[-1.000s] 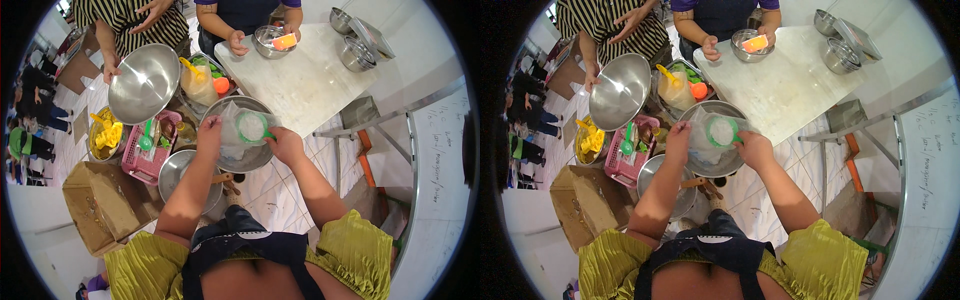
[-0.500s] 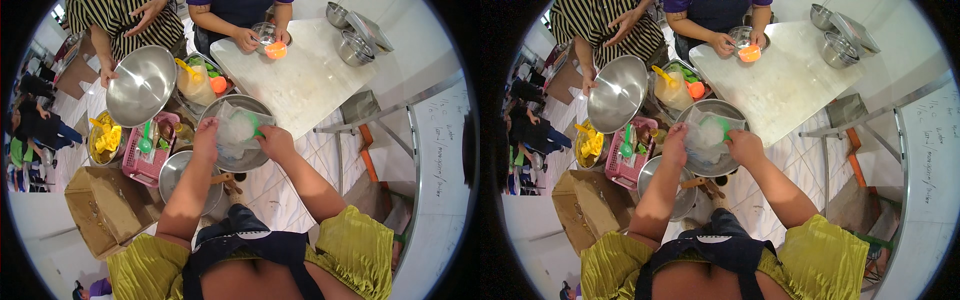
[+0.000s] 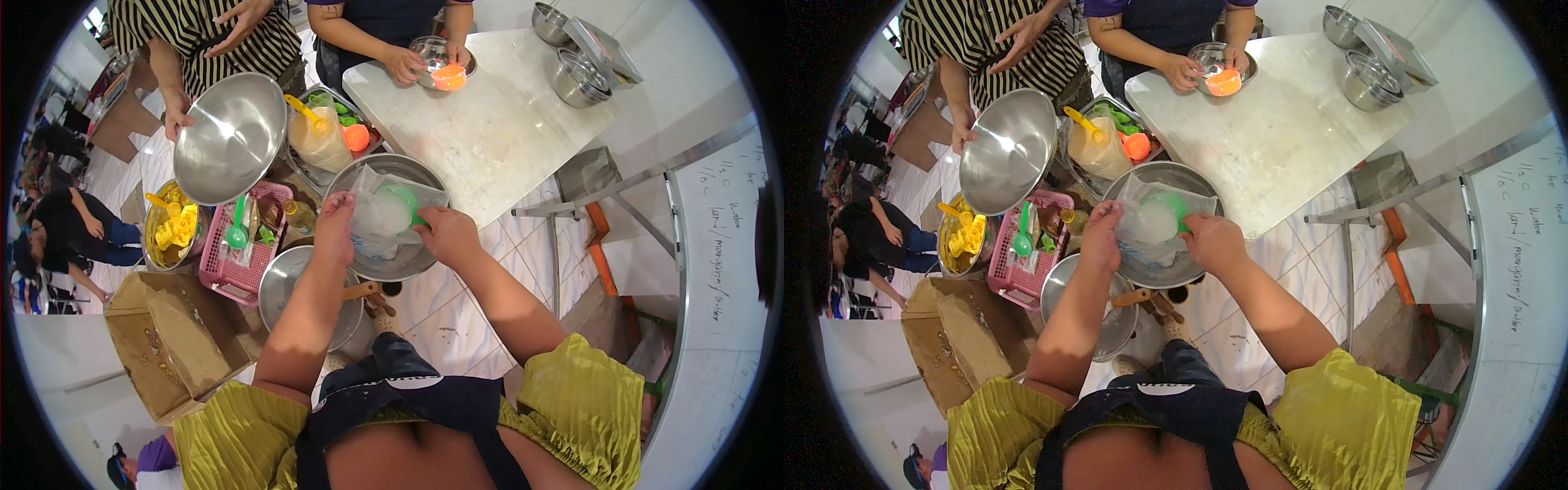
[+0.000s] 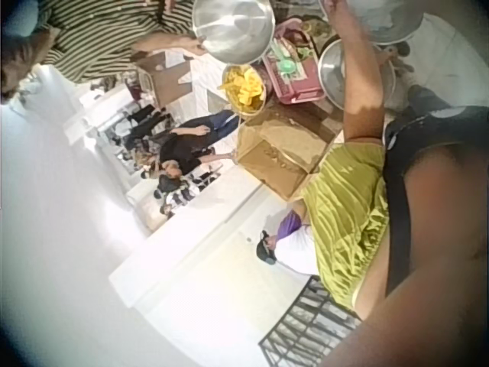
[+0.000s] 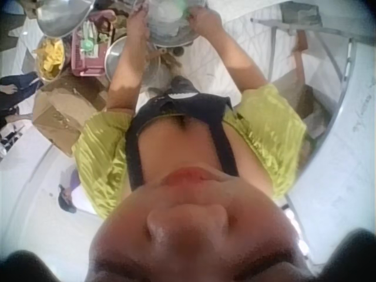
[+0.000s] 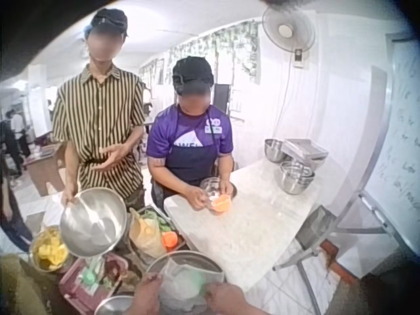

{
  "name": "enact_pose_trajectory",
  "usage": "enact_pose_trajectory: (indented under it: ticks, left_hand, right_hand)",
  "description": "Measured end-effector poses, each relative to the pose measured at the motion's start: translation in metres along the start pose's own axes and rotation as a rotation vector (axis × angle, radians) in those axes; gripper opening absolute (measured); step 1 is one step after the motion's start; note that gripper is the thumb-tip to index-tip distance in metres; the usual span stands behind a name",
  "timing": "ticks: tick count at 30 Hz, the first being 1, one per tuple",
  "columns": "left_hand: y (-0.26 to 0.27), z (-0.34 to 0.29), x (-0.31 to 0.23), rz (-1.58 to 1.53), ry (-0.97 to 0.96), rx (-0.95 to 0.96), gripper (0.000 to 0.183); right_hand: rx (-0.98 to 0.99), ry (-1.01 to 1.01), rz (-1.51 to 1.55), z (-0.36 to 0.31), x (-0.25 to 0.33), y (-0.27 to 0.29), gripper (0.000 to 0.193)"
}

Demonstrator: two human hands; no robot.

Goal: The person adds powder from a plastic bag into a metal bowl using a green measuring cup, stirs the mixture with a wooden spoon, and then kneads a purple ball of dough in another bowl by hand.

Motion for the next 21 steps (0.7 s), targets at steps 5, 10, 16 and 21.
enact_pose_trajectory:
  ticks: [5, 10, 16, 21]
  left_hand:
    - [-0.001, -0.001, -0.001, 0.002, 0.018, 0.015, 0.01]
    - [0.0, 0.0, -0.001, 0.003, 0.018, 0.021, 0.011]
    - [0.0, -0.003, -0.001, -0.002, 0.03, -0.007, 0.013]
    - [0.003, -0.002, 0.001, 0.011, 0.028, -0.01, 0.014]
  right_hand:
    - [0.028, -0.022, -0.003, 0.001, -0.002, -0.001, 0.021]
    - [0.003, -0.011, 0.053, 0.0, -0.006, -0.002, 0.023]
    - [0.045, -0.068, 0.046, 0.004, -0.007, -0.004, 0.026]
    - [0.107, -0.202, 0.218, 0.006, -0.024, -0.004, 0.033]
Point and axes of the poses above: each hand's wrist, its own z-axis towards the middle knuckle, its own y-axis out of the back of the hand, x = y × z, the point moved 3 cm from there along z, towards the middle knuckle, and after that the axes turned 9 degrees about z, right-handed, at the moved point
